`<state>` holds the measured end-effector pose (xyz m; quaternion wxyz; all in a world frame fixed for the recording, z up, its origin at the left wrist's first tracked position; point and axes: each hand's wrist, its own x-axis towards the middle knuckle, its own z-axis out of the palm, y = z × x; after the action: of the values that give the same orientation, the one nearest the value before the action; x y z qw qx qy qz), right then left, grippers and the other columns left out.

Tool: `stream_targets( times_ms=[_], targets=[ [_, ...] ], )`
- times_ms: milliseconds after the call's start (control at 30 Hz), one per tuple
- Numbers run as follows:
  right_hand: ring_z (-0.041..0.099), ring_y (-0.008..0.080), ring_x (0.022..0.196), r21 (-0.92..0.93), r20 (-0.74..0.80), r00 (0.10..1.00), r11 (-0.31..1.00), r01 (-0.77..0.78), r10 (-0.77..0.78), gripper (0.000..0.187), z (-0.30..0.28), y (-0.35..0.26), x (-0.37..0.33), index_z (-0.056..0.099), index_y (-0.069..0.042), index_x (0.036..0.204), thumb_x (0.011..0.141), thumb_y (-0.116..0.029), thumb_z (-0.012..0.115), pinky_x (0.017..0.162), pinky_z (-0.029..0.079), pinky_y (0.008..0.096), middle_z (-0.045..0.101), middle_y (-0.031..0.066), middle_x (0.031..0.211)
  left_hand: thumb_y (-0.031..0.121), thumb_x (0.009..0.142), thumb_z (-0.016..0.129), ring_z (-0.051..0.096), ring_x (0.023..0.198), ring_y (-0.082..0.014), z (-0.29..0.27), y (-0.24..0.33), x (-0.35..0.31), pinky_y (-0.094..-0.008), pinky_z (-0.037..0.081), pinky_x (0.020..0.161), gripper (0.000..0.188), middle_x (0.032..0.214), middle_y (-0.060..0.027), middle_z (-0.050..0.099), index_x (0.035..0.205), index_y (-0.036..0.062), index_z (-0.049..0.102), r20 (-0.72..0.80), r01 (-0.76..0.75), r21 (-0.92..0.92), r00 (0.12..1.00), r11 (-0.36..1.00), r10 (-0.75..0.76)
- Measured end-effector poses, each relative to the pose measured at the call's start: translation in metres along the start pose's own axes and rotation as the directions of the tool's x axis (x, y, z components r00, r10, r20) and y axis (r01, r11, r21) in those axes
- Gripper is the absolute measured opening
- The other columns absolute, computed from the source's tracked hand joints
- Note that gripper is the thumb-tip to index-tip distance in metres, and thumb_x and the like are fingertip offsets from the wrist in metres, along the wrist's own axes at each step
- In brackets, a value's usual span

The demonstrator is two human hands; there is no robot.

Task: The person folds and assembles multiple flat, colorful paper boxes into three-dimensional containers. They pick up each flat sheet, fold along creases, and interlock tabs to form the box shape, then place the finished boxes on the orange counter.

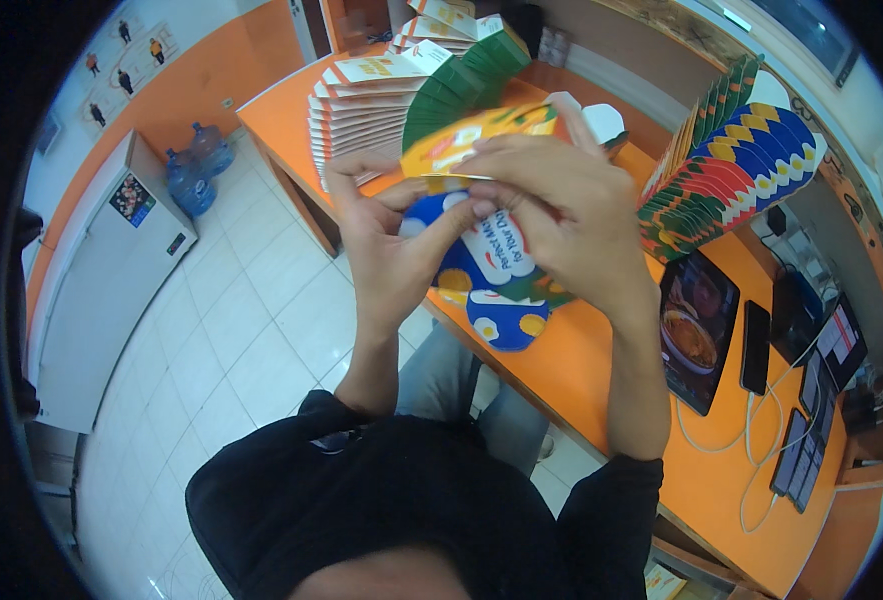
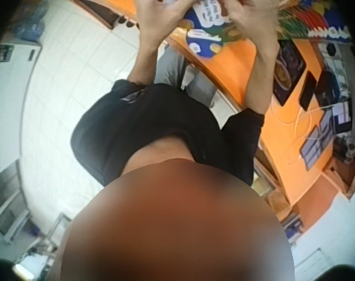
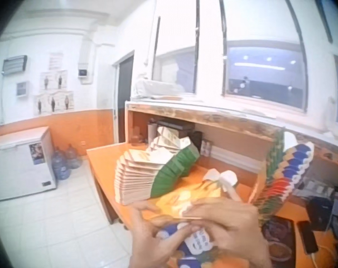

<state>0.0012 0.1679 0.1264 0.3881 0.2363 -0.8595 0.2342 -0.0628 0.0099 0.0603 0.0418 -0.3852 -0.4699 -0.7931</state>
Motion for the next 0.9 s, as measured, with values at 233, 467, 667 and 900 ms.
stream_targets(
  times_ms=[233, 467, 667, 900],
  targets=[
    [0.052, 0.0219, 0.102, -0.055, 0.017, 0.981, 0.98, 0.192, -0.191, 0.03, -0.031, -0.009, 0.003, 0.078, -0.018, 0.087, 0.066, 0.002, 0.07, 0.087, 0.042, 0.0323, 0.068, 0.0025, 0.105, 0.019, 0.096, 0.055, 0.057, 0.115, -0.0246, -0.007, 0.016, 0.007, -0.0367, 0.048, 0.096, 0.048, 0.124, -0.0162, 0.055, 0.134, 0.0082, 0.029, 0.02, 0.156, -0.718, 0.979, 0.679, -0.204],
    [0.046, 0.0114, 0.082, 0.378, -0.038, 0.999, 0.926, 0.019, -0.005, 0.021, -0.015, 0.001, -0.002, 0.075, -0.008, 0.084, 0.065, -0.011, 0.083, 0.07, 0.042, 0.0262, 0.04, 0.0006, 0.089, 0.005, 0.084, 0.07, 0.059, 0.113, -0.024, 0.016, 0.027, 0.001, -0.034, 0.052, 0.092, 0.056, 0.12, -0.0137, 0.056, 0.128, 0.0037, 0.036, -0.148, -0.001, -0.501, 0.985, 0.865, -0.084],
    [0.055, 0.0116, 0.1, 0.496, -0.146, 0.983, 0.868, -0.025, 0.112, 0.019, -0.002, -0.006, -0.001, 0.059, 0.003, 0.086, 0.077, 0.001, 0.075, 0.087, 0.048, 0.0271, 0.046, 0.0068, 0.116, 0.008, 0.089, 0.066, 0.061, 0.104, -0.0167, 0.025, 0.027, -0.007, -0.0291, 0.051, 0.087, 0.04, 0.113, -0.0107, 0.061, 0.123, -0.0022, 0.047, -0.137, -0.039, -0.379, 0.99, 0.924, -0.014],
    [0.058, 0.0125, 0.098, 0.687, -0.112, 0.958, 0.717, -0.117, 0.263, 0.018, 0.006, -0.015, -0.001, 0.054, 0.001, 0.088, 0.08, 0.005, 0.07, 0.087, 0.05, 0.0275, 0.055, 0.0092, 0.109, 0.011, 0.093, 0.061, 0.06, 0.099, -0.014, 0.03, 0.026, -0.01, -0.0262, 0.049, 0.084, 0.028, 0.11, -0.0102, 0.064, 0.117, -0.0045, 0.055, -0.155, -0.235, -0.079, 0.963, 0.969, 0.221]
  ],
)
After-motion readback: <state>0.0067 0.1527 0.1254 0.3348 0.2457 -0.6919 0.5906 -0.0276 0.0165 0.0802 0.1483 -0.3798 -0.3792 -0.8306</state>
